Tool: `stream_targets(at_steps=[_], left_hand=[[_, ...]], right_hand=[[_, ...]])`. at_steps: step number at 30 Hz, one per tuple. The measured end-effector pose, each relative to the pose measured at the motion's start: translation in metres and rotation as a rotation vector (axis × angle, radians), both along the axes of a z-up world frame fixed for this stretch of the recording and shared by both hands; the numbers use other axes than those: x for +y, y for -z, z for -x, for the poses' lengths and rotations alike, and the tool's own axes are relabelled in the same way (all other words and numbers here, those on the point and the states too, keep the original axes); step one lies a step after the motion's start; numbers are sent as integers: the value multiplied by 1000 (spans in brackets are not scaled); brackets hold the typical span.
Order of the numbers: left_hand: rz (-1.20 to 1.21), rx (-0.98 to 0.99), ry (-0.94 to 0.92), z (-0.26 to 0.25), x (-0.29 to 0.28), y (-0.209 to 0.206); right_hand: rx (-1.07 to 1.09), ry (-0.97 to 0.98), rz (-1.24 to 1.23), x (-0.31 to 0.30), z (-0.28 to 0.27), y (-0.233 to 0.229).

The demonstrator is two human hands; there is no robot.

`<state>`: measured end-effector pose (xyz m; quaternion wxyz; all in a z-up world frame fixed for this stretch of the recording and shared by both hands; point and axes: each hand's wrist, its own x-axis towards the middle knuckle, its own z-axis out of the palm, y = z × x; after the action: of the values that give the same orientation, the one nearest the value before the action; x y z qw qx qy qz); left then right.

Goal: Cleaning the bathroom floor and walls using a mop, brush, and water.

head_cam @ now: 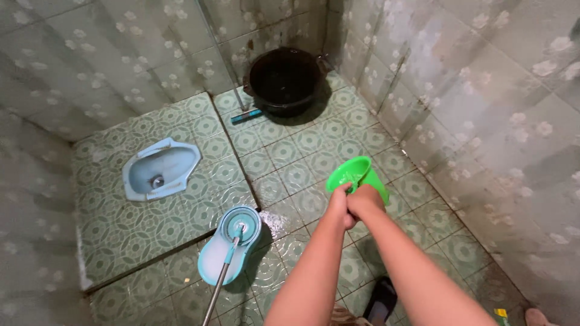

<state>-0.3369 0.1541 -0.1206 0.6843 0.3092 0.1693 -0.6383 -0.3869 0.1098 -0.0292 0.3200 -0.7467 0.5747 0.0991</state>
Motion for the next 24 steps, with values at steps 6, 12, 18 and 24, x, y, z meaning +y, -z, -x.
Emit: stream_targets(at_steps=[6,12,18,24], left_hand=[[-11,-39,-105,-23,5,-5],[-48,-107,-146,-18,-40,-4],[-31,-102,-119,24,-127,-18],[61,-59,11,63,-206,-10]], right_hand=[[-4,-75,0,9,-24,-30],[-25,-94,-23,-39,-17,-28],[-22,-44,10,-125,22,-24],[-4,-13,70,-200,63,-15]])
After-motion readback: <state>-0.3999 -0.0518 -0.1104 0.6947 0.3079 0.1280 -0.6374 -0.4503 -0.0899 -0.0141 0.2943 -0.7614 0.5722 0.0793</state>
